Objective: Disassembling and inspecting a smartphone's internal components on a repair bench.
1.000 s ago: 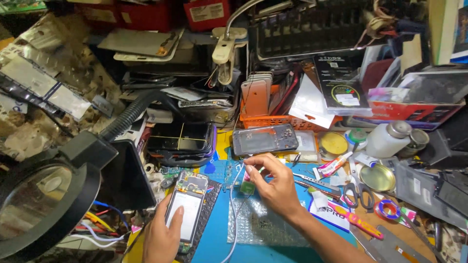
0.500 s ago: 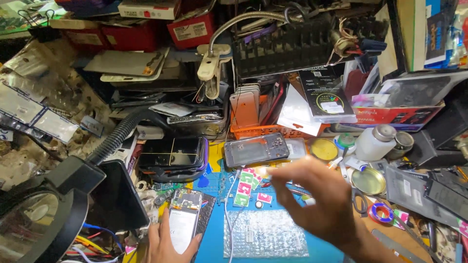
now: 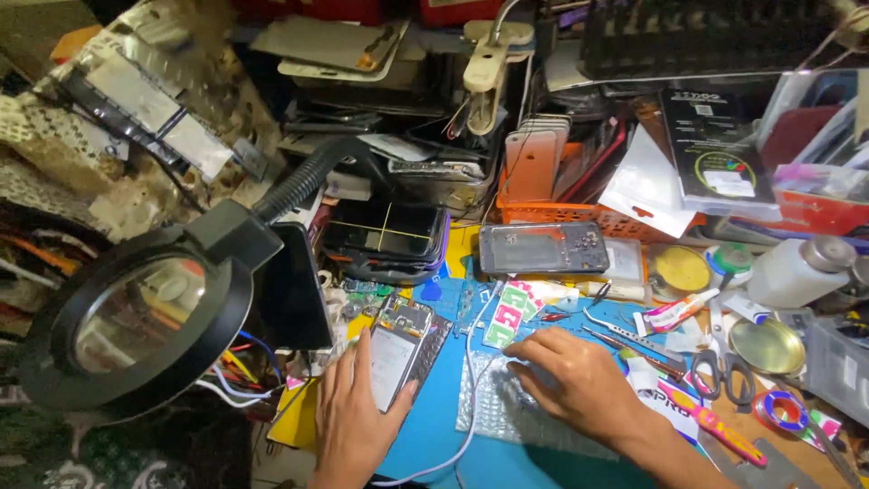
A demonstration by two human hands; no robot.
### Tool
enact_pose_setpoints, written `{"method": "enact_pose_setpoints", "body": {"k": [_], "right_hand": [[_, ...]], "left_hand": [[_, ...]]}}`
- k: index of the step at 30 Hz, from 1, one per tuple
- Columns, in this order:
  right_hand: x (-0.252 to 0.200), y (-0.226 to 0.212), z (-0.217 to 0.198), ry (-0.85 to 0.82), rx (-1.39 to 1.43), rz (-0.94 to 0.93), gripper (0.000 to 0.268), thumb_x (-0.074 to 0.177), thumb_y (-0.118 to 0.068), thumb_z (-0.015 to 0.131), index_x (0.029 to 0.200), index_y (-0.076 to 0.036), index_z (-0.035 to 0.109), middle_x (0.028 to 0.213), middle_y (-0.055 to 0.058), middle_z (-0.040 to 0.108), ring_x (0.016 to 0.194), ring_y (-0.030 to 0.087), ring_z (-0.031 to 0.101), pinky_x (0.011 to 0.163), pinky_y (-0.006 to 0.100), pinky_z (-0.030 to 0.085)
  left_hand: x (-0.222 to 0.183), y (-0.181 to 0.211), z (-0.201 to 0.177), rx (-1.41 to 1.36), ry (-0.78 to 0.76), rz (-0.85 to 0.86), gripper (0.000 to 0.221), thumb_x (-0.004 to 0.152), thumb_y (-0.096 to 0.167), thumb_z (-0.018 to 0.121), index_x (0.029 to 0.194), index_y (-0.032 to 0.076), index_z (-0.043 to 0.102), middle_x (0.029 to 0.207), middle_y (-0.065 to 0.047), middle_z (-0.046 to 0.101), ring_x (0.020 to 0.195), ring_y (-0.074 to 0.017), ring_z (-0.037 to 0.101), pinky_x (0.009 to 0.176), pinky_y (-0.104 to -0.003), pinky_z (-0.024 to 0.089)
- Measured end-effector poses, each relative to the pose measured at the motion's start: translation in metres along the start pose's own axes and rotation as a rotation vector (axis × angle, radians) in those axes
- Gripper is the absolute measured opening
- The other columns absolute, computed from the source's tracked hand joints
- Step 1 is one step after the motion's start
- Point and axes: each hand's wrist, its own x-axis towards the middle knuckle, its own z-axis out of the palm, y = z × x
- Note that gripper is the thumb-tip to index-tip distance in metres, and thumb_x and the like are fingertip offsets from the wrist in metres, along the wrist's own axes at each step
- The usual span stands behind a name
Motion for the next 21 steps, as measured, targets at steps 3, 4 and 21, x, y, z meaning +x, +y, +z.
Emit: {"method": "enact_pose_setpoints", "body": {"k": [3,4,21], "right_hand": [[-0.006,0.012,0.019,-0.007,-0.023,0.003,0.019,0.092,-0.023,0.072,0.109,-0.015,0.074,0.098,0.005,0.076,0.084,0.021,0.072,0.066,0.034,0.063],[-0.007,0.014,0.024,0.002,-0.026,-0.009,0.019,0.092,-0.022,0.071,0.109,-0.014,0.073,0.097,0.004,0.075,0.084,0.02,0.072,0.063,0.032,0.062],[0.187,-0.006,0.034,0.069,-0.192,-0.069,0.082,0.085,-0.049,0.079,0.146,-0.002,0.051,0.149,0.024,0.052,0.134,0.045,0.048,0.099,0.061,0.047]], "left_hand": [[-0.004,-0.004,0.001,-0.063,0.036,0.037,0.103,0.083,0.065,0.072,0.162,0.018,0.025,0.156,-0.009,0.044,0.139,-0.0305,0.041,0.112,-0.05,0.036],[-0.005,-0.006,0.001,-0.096,0.04,0.034,0.102,0.083,0.064,0.072,0.162,0.019,0.026,0.156,-0.009,0.044,0.139,-0.03,0.041,0.112,-0.05,0.035],[-0.012,-0.014,-0.001,-0.19,0.246,0.218,0.079,0.087,0.048,0.073,0.152,0.013,0.045,0.146,-0.011,0.052,0.127,-0.0311,0.047,0.103,-0.05,0.042]]}}
